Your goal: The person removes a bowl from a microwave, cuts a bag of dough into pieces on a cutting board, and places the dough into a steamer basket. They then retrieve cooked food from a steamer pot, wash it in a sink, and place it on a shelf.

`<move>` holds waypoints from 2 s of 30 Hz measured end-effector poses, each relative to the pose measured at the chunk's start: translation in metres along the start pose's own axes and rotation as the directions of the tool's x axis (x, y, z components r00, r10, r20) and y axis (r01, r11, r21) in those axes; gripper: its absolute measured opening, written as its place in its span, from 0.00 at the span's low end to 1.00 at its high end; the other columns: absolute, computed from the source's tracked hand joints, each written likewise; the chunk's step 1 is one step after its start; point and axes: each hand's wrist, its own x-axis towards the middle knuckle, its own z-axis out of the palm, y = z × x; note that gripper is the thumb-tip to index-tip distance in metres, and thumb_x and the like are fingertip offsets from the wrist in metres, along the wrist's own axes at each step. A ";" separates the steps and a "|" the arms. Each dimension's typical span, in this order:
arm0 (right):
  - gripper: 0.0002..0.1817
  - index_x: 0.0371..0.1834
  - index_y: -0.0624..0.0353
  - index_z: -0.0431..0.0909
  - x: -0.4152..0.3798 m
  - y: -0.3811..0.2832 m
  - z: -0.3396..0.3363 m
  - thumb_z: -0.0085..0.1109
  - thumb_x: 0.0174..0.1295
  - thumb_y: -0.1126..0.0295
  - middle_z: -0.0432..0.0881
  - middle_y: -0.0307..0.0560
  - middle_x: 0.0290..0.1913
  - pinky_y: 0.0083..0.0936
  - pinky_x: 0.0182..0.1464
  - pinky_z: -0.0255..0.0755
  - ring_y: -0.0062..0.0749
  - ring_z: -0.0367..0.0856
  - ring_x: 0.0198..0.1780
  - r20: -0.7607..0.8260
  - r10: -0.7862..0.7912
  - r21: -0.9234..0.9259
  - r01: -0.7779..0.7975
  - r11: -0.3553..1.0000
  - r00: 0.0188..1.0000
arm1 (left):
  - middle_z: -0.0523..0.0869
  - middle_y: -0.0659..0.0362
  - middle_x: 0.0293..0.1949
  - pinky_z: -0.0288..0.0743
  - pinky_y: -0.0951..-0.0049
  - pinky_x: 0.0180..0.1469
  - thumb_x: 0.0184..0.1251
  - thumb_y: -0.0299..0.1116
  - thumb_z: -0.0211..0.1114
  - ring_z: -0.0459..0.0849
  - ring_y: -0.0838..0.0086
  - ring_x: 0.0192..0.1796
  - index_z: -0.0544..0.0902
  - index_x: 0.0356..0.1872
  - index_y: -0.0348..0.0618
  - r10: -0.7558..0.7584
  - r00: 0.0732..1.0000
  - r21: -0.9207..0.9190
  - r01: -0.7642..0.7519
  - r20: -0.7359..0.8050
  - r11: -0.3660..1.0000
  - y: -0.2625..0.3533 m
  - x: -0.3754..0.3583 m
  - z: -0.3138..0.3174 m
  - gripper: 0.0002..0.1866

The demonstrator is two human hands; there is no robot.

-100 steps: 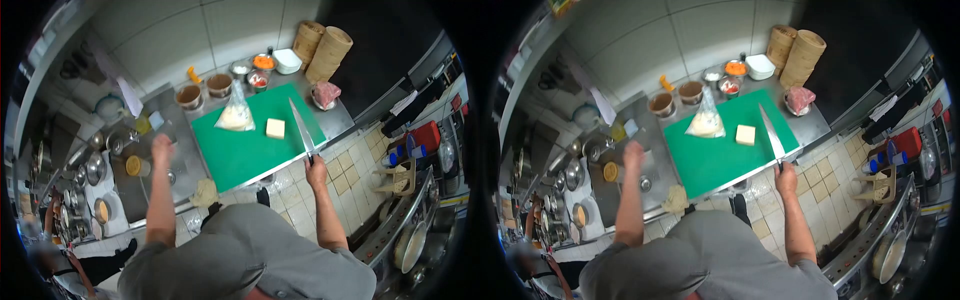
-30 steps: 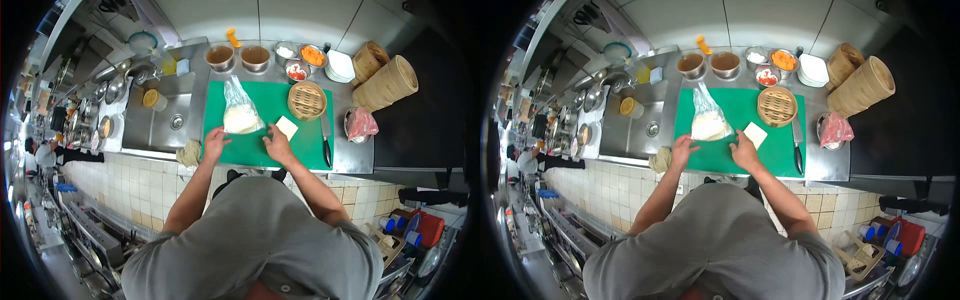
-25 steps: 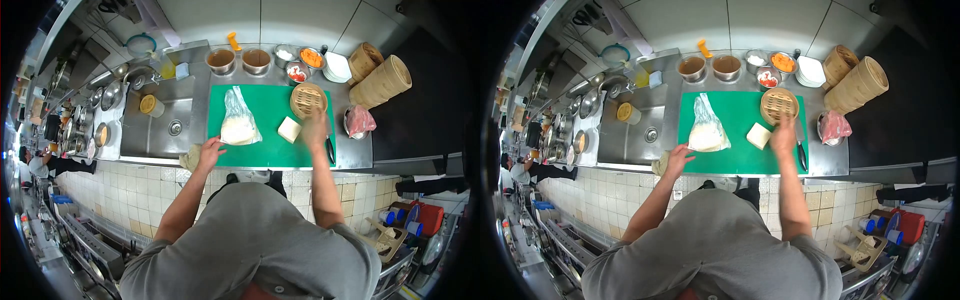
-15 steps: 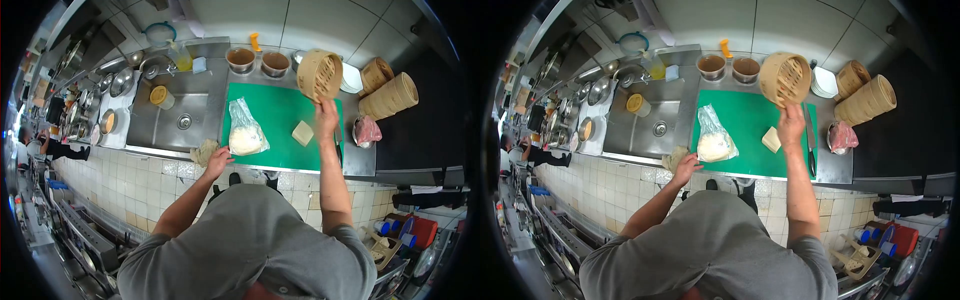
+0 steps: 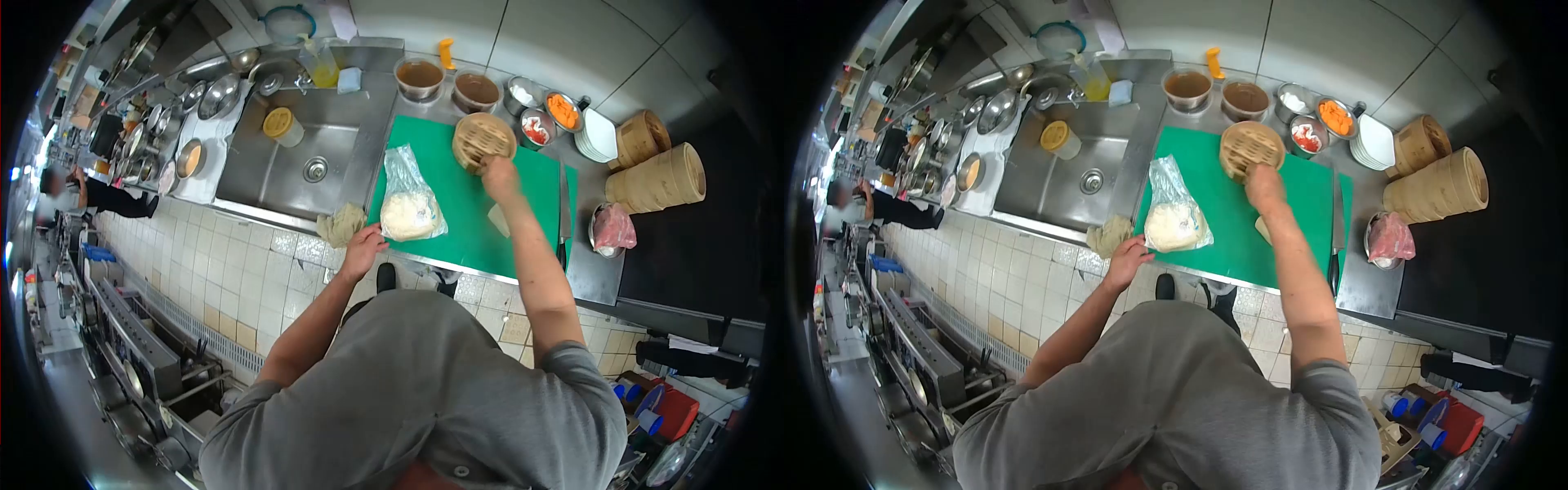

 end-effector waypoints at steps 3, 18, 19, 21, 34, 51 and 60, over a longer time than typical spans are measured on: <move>0.09 0.41 0.64 0.87 -0.051 -0.011 -0.004 0.65 0.64 0.69 0.89 0.61 0.43 0.48 0.51 0.83 0.60 0.88 0.45 -0.084 -0.053 0.162 0.066 0.985 0.995 | 0.83 0.58 0.57 0.84 0.66 0.59 0.75 0.26 0.58 0.84 0.73 0.54 0.82 0.45 0.35 -0.078 0.997 -0.100 0.077 -0.007 0.992 0.010 -0.003 0.010 0.07; 0.03 0.37 0.64 0.81 -0.128 -0.054 0.071 0.60 0.65 0.75 0.86 0.63 0.43 0.54 0.48 0.78 0.64 0.85 0.44 -0.053 0.013 0.463 0.013 0.886 0.999 | 0.84 0.51 0.47 0.83 0.56 0.61 0.73 0.25 0.56 0.88 0.60 0.55 0.76 0.45 0.38 -0.171 0.985 -0.243 0.172 0.025 0.955 0.092 0.005 0.050 0.04; 0.03 0.36 0.64 0.81 -0.125 -0.055 0.072 0.60 0.65 0.76 0.86 0.62 0.42 0.54 0.47 0.79 0.63 0.85 0.43 -0.154 -0.005 0.466 0.077 0.881 0.988 | 0.84 0.51 0.47 0.83 0.56 0.61 0.73 0.25 0.56 0.88 0.60 0.55 0.76 0.45 0.38 -0.165 0.986 -0.241 0.167 0.027 0.956 0.093 0.008 0.049 0.04; 0.03 0.35 0.63 0.82 -0.116 -0.045 0.087 0.61 0.65 0.76 0.86 0.62 0.41 0.53 0.46 0.79 0.63 0.85 0.42 -0.178 -0.044 0.435 0.119 0.892 0.983 | 0.84 0.51 0.46 0.84 0.56 0.59 0.73 0.26 0.55 0.88 0.60 0.55 0.76 0.43 0.38 -0.185 0.982 -0.209 0.189 0.037 0.959 0.093 0.014 0.047 0.04; 0.08 0.39 0.61 0.88 -0.100 -0.050 -0.035 0.59 0.63 0.76 0.89 0.58 0.38 0.45 0.46 0.83 0.54 0.88 0.41 -0.344 -0.171 0.226 0.258 0.939 0.923 | 0.80 0.65 0.39 0.77 0.71 0.37 0.70 0.37 0.58 0.76 0.78 0.43 0.81 0.41 0.45 0.018 0.999 0.275 -0.007 -0.038 0.961 0.175 0.050 0.071 0.08; 0.05 0.34 0.63 0.86 -0.082 -0.102 -0.076 0.68 0.65 0.73 0.88 0.54 0.37 0.42 0.43 0.79 0.52 0.86 0.40 -0.443 -0.162 0.459 0.379 0.804 0.882 | 0.77 0.65 0.32 0.75 0.71 0.36 0.73 0.35 0.54 0.76 0.78 0.35 0.79 0.34 0.45 0.148 0.989 0.212 -0.143 -0.011 0.967 0.155 0.072 0.091 0.09; 0.04 0.35 0.62 0.87 -0.066 -0.090 -0.075 0.67 0.65 0.74 0.88 0.54 0.36 0.42 0.44 0.79 0.53 0.86 0.40 -0.414 -0.114 0.510 0.334 0.793 0.903 | 0.75 0.65 0.31 0.74 0.71 0.39 0.72 0.33 0.53 0.75 0.77 0.35 0.77 0.33 0.45 0.214 0.976 0.152 -0.207 -0.033 0.967 0.197 0.065 0.093 0.08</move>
